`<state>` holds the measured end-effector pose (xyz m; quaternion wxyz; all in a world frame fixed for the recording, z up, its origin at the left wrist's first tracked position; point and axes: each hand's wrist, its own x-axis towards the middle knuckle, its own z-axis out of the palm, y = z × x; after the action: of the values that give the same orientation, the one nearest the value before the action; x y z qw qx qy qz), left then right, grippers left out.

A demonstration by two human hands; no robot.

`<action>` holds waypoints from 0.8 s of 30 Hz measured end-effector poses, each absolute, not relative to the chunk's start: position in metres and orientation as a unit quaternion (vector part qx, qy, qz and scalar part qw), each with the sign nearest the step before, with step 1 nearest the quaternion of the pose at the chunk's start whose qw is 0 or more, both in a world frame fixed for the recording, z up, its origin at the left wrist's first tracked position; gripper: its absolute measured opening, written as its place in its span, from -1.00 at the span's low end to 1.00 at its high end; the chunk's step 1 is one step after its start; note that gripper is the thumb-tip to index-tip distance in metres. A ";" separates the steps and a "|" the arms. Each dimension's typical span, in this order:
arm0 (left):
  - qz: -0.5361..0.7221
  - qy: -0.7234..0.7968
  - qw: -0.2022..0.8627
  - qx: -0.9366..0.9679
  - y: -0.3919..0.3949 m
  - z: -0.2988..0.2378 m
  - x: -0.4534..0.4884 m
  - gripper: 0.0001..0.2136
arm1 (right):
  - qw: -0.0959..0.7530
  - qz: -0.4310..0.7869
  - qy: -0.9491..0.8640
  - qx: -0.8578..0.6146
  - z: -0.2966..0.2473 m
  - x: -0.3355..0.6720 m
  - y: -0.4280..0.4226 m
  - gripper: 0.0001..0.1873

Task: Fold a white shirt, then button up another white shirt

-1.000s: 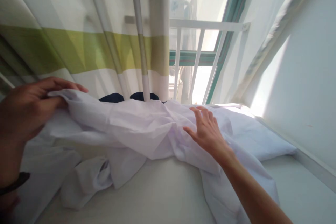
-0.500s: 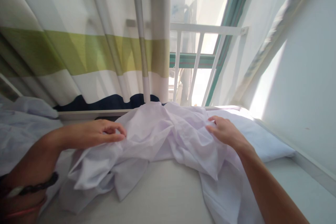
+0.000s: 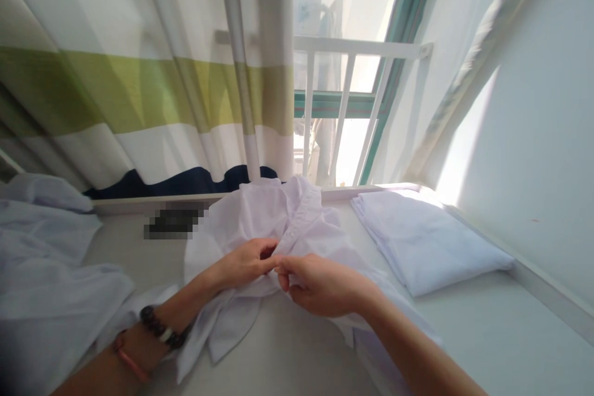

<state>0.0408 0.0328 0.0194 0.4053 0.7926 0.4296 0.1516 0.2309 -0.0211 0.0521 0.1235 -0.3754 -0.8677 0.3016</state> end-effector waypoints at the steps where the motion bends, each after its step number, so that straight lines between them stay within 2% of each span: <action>1: 0.156 0.427 0.410 0.791 0.034 0.018 0.040 -0.75 | 0.115 0.296 -0.868 -0.382 0.055 0.232 -0.021 -0.87; 4: 0.180 0.423 0.477 0.749 0.035 0.014 0.038 -0.73 | 0.103 0.274 -0.857 -0.424 0.067 0.245 -0.021 -0.94; 8: 0.291 0.391 0.615 0.619 0.039 0.010 0.038 -0.69 | 0.070 0.322 -0.806 -0.492 0.083 0.283 -0.015 -0.71; 11: 0.368 0.382 0.641 0.555 0.043 0.010 0.038 -0.68 | 0.076 0.240 -0.776 -0.579 0.084 0.314 -0.008 -0.70; 14: 0.386 0.407 0.624 0.544 0.045 0.013 0.035 -0.62 | 0.031 0.166 -0.752 -0.637 0.073 0.325 -0.002 -0.73; 17: 0.353 0.435 0.613 0.557 0.042 0.019 0.033 -0.50 | -0.014 0.264 -0.788 -0.557 0.059 0.306 -0.002 -0.78; 20: 0.300 0.454 0.589 0.597 0.036 0.025 0.033 -0.41 | 0.022 0.369 -0.819 -0.438 0.052 0.276 -0.007 -0.68; 22: 0.263 0.474 0.557 0.629 0.032 0.030 0.034 -0.36 | 0.054 0.396 -0.835 -0.378 0.052 0.262 -0.010 -0.59; 24: 0.237 0.486 0.552 0.634 0.031 0.033 0.033 -0.40 | 0.067 0.407 -0.845 -0.341 0.052 0.259 -0.009 -0.54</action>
<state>0.0333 0.0306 0.0328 0.5523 0.6342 0.4864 0.2368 0.2594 -0.0089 0.0524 0.0673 -0.3406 -0.8450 0.4067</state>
